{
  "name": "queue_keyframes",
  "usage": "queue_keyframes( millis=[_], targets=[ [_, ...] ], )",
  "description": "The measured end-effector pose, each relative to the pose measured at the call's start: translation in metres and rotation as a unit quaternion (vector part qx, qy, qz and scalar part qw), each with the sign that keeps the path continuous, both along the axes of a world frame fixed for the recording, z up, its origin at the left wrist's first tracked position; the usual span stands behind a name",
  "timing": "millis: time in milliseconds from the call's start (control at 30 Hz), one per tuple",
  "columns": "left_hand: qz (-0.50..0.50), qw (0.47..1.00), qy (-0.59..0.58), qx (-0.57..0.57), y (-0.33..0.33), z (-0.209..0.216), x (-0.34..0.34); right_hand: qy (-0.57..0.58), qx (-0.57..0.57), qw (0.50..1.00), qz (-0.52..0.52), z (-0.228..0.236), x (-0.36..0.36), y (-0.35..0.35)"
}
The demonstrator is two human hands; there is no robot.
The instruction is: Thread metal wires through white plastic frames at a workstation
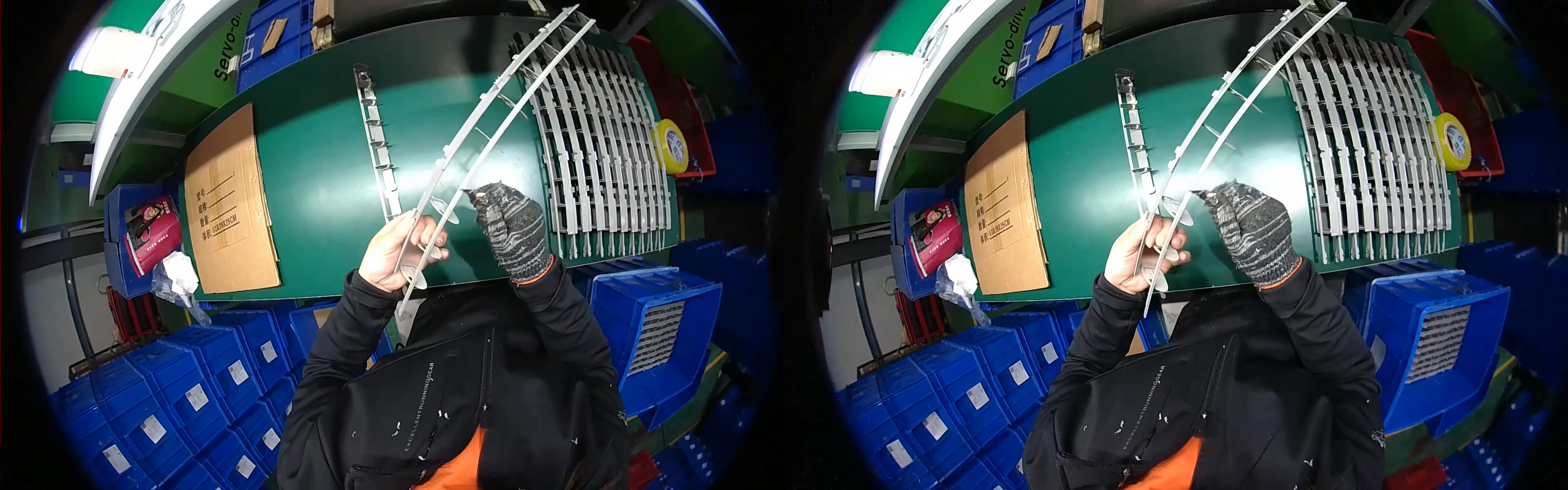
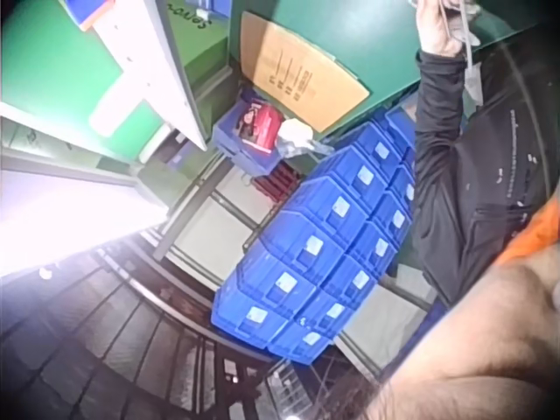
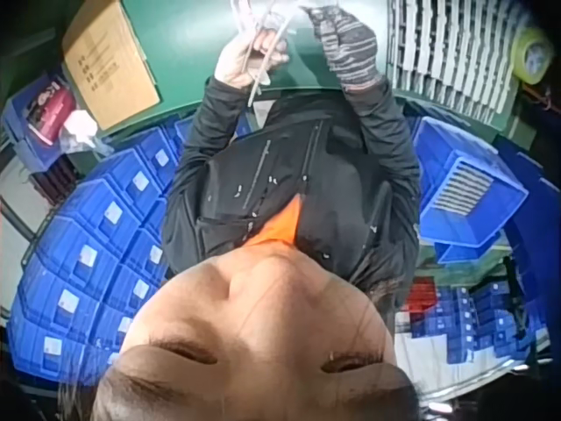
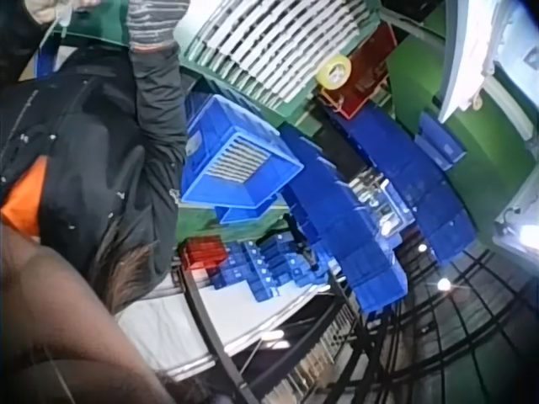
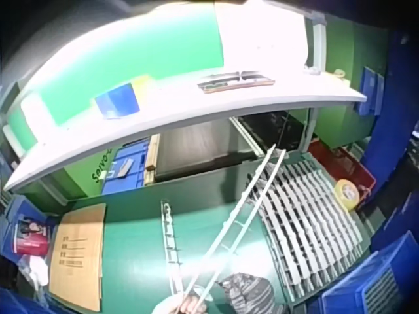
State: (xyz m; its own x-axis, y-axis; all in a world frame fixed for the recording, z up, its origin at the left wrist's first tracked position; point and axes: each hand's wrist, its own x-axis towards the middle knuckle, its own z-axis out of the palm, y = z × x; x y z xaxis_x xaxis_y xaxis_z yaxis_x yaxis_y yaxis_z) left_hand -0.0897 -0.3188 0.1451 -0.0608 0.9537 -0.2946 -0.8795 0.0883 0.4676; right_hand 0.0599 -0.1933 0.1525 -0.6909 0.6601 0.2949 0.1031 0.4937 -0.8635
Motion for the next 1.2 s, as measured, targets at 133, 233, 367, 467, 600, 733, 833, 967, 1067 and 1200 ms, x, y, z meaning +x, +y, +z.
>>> queue_keyframes(
  millis=[133, 233, 367, 467, 600, 733, 833, 967, 1067, 1200],
  targets=[
    [0.021, 0.998, -0.049, -0.02, 0.004, -0.004, 0.002, -0.133, -0.015, 0.98, 0.146, 0.004, 0.01, -0.007],
    [0.026, 0.994, 0.103, 0.0, 0.008, -0.01, 0.002, -0.073, -0.037, 0.993, 0.089, 0.013, 0.004, -0.017],
    [0.047, 0.981, 0.191, -0.008, 0.008, -0.016, 0.008, -0.092, 0.042, 0.995, 0.026, 0.018, -0.003, -0.015],
    [0.064, 0.979, 0.192, -0.029, 0.01, -0.012, 0.013, -0.123, 0.083, 0.989, -0.004, 0.011, -0.003, -0.014],
    [0.06, 0.972, 0.226, -0.033, 0.011, -0.011, 0.015, -0.123, 0.098, 0.987, -0.022, 0.012, -0.002, -0.018],
    [0.081, 0.957, 0.276, -0.027, 0.011, -0.011, 0.018, -0.117, 0.068, 0.991, -0.01, 0.002, 0.001, -0.017],
    [0.09, 0.886, 0.453, -0.03, 0.011, -0.007, 0.016, -0.03, -0.335, 0.923, 0.186, 0.011, 0.011, -0.007],
    [0.119, 0.798, 0.585, -0.078, 0.008, -0.027, 0.015, 0.034, -0.535, 0.815, 0.218, 0.034, 0.012, -0.004],
    [0.133, 0.866, 0.478, -0.069, 0.009, -0.028, 0.015, 0.05, -0.537, 0.839, 0.074, 0.025, 0.01, 0.0],
    [0.066, 0.978, 0.188, -0.059, 0.007, -0.019, 0.013, 0.001, -0.521, 0.853, 0.04, 0.023, 0.012, -0.007]
  ],
)
